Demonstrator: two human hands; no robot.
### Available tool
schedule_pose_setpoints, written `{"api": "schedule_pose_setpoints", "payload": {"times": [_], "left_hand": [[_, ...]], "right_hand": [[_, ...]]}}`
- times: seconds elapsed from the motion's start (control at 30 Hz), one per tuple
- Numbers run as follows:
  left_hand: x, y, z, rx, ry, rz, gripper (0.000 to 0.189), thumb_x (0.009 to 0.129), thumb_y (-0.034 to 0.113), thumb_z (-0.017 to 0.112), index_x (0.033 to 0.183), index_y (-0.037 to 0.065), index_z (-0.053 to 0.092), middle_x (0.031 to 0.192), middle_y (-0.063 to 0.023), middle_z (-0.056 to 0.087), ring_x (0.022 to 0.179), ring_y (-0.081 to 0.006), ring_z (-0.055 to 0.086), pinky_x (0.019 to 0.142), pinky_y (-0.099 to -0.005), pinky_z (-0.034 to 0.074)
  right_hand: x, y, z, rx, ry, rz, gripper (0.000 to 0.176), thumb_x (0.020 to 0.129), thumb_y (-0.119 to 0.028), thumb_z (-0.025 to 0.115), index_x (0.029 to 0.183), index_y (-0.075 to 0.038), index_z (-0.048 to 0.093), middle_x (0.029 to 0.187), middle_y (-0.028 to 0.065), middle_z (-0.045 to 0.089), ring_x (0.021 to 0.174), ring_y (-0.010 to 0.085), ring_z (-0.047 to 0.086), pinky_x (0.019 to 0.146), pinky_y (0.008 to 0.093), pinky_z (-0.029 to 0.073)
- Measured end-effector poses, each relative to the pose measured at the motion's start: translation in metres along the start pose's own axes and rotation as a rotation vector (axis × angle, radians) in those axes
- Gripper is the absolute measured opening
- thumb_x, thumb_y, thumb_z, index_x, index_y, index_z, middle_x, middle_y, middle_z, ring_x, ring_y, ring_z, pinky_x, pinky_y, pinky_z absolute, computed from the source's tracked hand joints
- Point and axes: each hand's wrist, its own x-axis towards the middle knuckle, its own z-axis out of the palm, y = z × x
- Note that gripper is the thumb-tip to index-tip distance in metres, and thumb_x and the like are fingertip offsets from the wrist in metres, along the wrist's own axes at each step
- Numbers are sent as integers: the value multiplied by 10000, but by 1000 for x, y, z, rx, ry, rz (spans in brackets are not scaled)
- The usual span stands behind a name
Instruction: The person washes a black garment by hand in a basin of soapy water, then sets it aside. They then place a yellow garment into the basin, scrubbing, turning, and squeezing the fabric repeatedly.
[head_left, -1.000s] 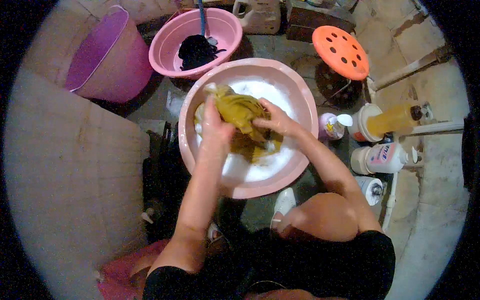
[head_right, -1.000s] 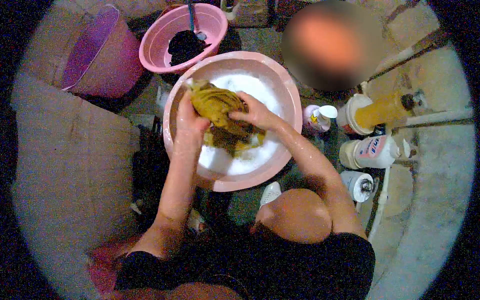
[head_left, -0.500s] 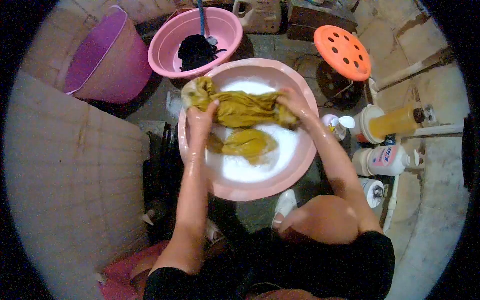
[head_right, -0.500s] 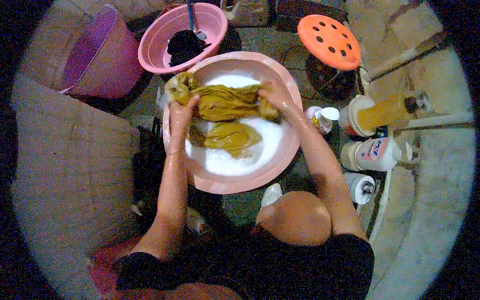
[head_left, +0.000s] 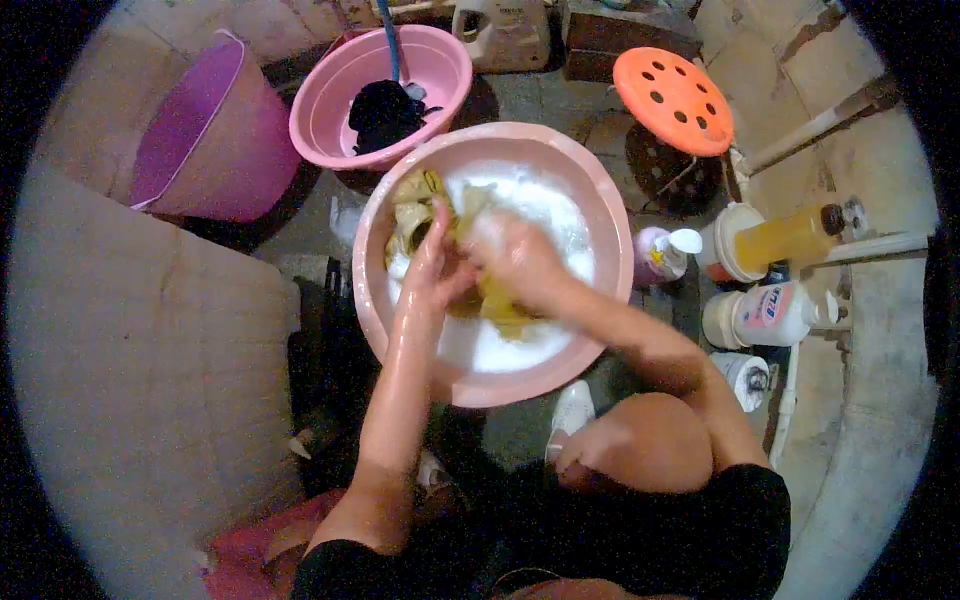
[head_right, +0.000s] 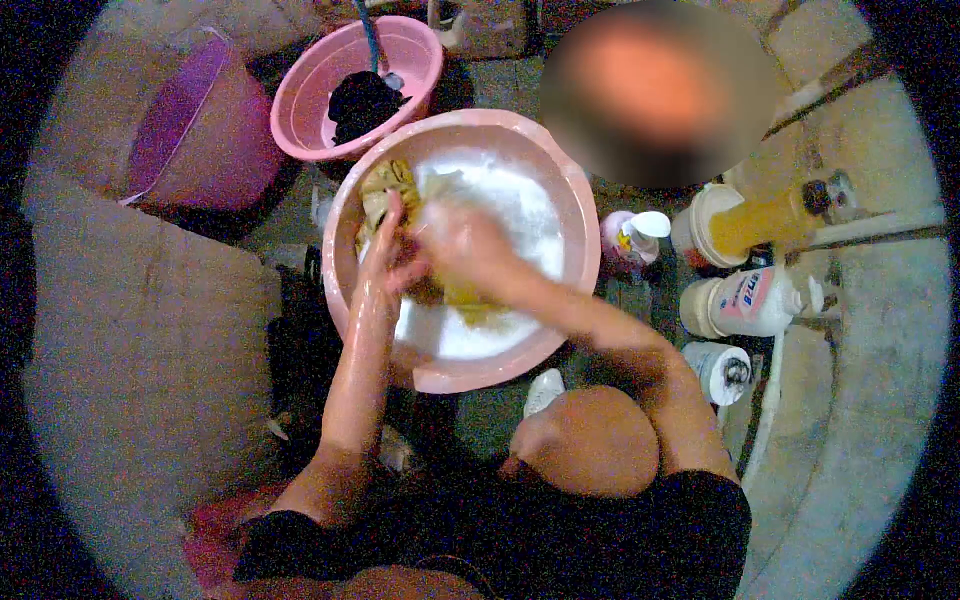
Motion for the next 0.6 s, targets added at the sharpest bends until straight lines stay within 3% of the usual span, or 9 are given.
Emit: {"api": "schedule_pose_setpoints", "payload": {"times": [0.07,0.13,0.17,0.2,0.23,0.3,0.4,0.47,0.6], "left_hand": [[10,-4,-7,-284,-270,-134,530,856,370,627,1193,-17,491,1123,-173,568,996,-294,573,826,-422,491],[15,-18,-25,-85,-156,20,416,864,304,628,1138,11,519,1079,-152,583,989,-255,578,806,-376,506],[30,-43,-48,274,-101,280,420,875,300,594,1182,29,499,1125,-132,572,1032,-246,566,832,-386,500],[37,-55,-44,456,-85,409,423,881,298,576,1204,38,489,1147,-122,566,1053,-241,560,845,-391,497],[43,-68,-40,636,-45,540,428,887,296,559,1226,47,480,1170,-112,561,1075,-236,554,858,-396,494],[43,-82,-8,22,-58,183,417,903,305,503,1224,39,483,1135,-106,569,1045,-253,562,855,-420,493],[41,-69,-15,-259,89,143,407,925,341,438,1199,47,497,1088,-95,579,991,-248,572,837,-415,495],[46,-52,-39,-106,137,208,431,930,378,400,1189,48,499,1067,-93,578,955,-240,581,841,-400,496],[42,-58,-34,21,111,159,461,932,428,418,1203,63,491,1079,-95,565,991,-227,560,864,-391,486]], "right_hand": [[-22,-25,32,-388,-13,-538,174,805,-205,595,868,-45,617,796,135,660,603,162,602,560,335,499],[-6,-16,29,-400,68,-669,152,779,-196,595,819,-52,619,772,144,650,588,193,606,540,348,496],[5,-9,26,-400,149,-786,132,754,-188,595,770,-59,621,748,154,641,573,224,611,521,361,493],[25,33,22,-300,87,-361,143,762,-199,588,730,-62,614,711,133,624,571,245,607,503,367,483],[33,51,14,-361,59,-207,175,770,-217,583,708,-55,606,696,136,616,597,269,601,533,382,482],[48,72,-6,-512,-27,100,244,785,-253,573,665,-42,592,666,142,599,650,318,590,594,413,479],[20,53,36,-80,417,21,291,847,-300,523,872,-21,604,816,223,620,735,406,572,726,457,472],[-13,-32,19,13,-23,172,182,851,-183,508,894,-17,568,962,212,575,896,335,566,742,413,452],[18,93,70,-309,-52,-296,233,837,-207,533,885,8,608,855,206,619,784,317,617,657,419,487]]}}
